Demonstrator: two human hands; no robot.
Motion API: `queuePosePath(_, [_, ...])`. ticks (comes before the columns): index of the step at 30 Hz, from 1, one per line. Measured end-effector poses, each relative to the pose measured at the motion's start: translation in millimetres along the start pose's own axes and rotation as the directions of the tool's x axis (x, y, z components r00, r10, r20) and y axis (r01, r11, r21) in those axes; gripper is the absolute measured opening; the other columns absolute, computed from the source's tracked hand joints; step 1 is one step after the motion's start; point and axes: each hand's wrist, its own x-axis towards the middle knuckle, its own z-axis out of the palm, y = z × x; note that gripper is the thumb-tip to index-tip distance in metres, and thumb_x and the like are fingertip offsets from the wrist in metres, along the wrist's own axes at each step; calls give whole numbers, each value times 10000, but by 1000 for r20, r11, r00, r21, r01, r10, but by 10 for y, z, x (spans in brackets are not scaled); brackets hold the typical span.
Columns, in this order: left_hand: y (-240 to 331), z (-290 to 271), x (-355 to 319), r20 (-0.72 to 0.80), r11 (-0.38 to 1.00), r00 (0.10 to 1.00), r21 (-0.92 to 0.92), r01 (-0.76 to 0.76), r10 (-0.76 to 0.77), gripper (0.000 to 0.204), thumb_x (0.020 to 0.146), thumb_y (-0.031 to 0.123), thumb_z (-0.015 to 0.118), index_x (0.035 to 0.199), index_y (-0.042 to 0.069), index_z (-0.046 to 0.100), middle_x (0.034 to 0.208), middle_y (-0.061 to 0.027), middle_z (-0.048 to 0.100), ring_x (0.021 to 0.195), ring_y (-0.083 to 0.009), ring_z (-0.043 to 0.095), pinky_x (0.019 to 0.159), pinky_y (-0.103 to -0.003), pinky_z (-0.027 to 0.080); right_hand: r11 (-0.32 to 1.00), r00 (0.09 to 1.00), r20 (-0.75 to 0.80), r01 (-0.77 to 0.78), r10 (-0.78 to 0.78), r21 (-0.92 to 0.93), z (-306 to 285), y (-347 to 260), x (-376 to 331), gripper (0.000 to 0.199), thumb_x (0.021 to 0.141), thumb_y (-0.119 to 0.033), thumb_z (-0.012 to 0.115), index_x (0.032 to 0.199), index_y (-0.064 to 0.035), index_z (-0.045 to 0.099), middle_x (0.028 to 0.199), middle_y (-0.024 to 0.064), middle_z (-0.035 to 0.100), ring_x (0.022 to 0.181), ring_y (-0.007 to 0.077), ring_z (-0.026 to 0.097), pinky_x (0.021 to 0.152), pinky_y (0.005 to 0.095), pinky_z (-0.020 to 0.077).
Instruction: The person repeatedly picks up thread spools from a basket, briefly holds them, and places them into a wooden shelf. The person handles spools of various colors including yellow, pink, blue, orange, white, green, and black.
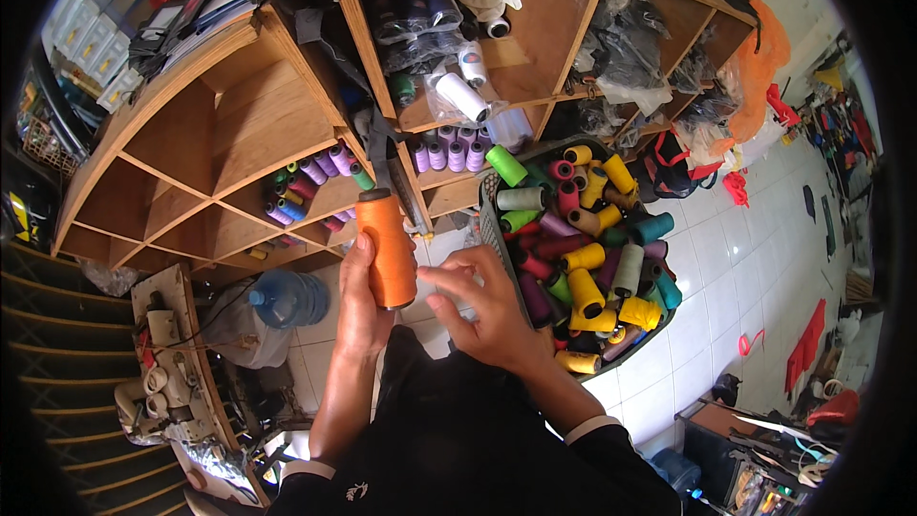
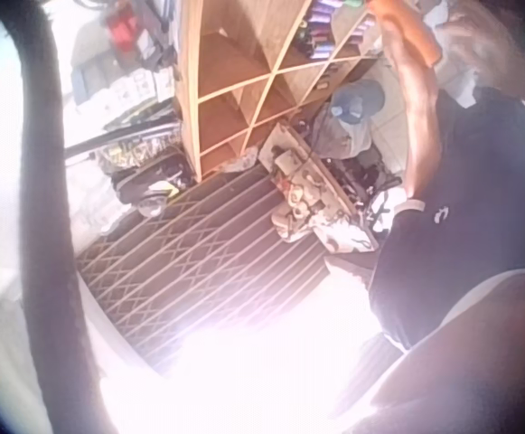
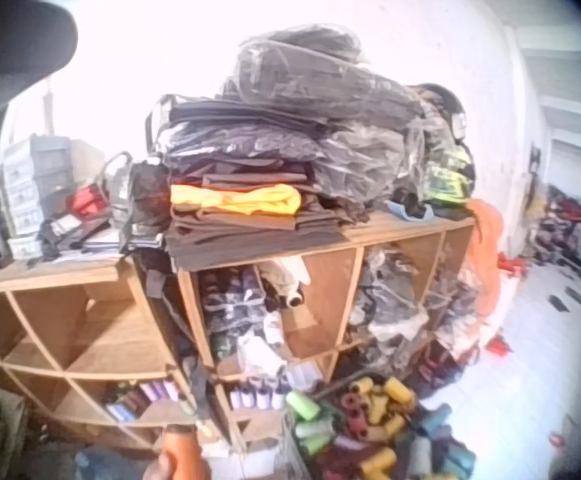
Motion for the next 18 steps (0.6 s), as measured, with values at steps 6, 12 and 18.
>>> queuePosePath(6, [-9, 11, 4, -36, 1000, 999, -16, 4, -4, 551, 977, 504, 486, 1165, -11, 549, 984, -99, 618, 834, -149, 583, 734, -295, 482, 998, 998, 57, 40, -37, -48, 75, 67, -57, 345, 836, -61, 667, 1178, -100, 664, 1040, 120, 538, 950, 266, 521, 820, 355, 458])
queuePosePath(12, [-45, -193, 38, 19, 1000, 1000, 27, 4, -5, 545, 987, 478, 479, 1300, 31, 482, 1069, -76, 590, 973, -148, 565, 858, -303, 464, 968, 978, 86, -199, 188, 153, 143, 184, -72, 438, 807, -79, 704, 1231, -53, 602, 1080, 116, 554, 947, 221, 545, 824, 337, 463])
queuePosePath(18, [-164, -392, 2, 127, 938, 986, 315, -143, 108, 418, 996, 291, 544, 1317, 60, 407, 1195, -52, 501, 1150, -147, 463, 989, -327, 393, 886, 920, 198, -383, 339, 263, 487, 360, 23, 618, 724, -192, 828, 1242, -25, 536, 1167, 113, 598, 1006, 219, 605, 806, 334, 487])
